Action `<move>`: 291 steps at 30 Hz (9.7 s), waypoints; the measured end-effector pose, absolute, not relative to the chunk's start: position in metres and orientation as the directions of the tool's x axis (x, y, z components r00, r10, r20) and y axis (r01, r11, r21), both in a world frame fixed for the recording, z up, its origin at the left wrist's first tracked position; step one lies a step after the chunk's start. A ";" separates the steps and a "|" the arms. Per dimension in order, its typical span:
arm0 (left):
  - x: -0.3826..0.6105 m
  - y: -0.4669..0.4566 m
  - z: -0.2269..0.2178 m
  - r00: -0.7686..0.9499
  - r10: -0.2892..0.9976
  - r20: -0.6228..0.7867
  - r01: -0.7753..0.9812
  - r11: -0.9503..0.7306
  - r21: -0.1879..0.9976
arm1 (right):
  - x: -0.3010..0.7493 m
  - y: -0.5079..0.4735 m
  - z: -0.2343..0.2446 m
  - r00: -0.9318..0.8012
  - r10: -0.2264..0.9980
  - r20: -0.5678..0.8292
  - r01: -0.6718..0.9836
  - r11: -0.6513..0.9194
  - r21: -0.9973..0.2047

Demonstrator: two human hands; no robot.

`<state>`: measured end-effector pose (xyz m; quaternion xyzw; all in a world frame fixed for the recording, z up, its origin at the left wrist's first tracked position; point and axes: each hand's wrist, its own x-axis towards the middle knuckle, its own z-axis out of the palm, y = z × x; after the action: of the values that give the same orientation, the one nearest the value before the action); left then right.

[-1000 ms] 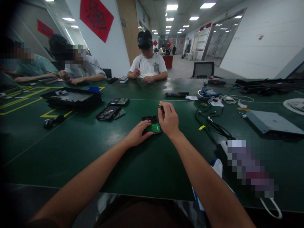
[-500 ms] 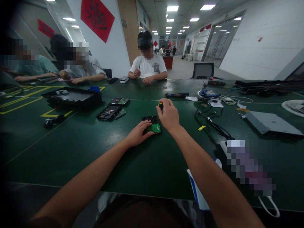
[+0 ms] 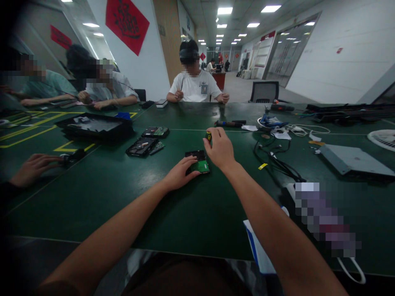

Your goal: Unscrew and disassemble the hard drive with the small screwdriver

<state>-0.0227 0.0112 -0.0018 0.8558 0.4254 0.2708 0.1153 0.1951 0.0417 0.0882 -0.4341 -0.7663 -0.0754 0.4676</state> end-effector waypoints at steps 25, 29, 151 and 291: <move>-0.022 0.010 0.001 0.493 0.789 0.368 0.669 -0.614 0.419 | 0.201 0.042 0.083 -0.231 0.607 0.761 0.697 0.649 -0.306; -0.022 0.010 0.001 0.494 0.790 0.364 0.663 -0.613 0.430 | 0.203 0.044 0.082 -0.235 0.603 0.762 0.689 0.656 -0.307; -0.022 0.009 0.003 0.497 0.796 0.345 0.680 -0.604 0.416 | 0.190 0.042 0.071 0.005 0.936 0.352 -0.216 0.345 -0.913; -0.021 0.012 0.000 0.491 0.799 0.347 0.674 -0.601 0.430 | 0.195 0.034 0.065 -0.084 0.928 0.364 -0.168 0.347 -0.923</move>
<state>-0.0212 0.0122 0.0002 0.8551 0.4307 0.2629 0.1189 0.1954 0.0336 0.0652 -0.3326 -0.5711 0.4647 0.5892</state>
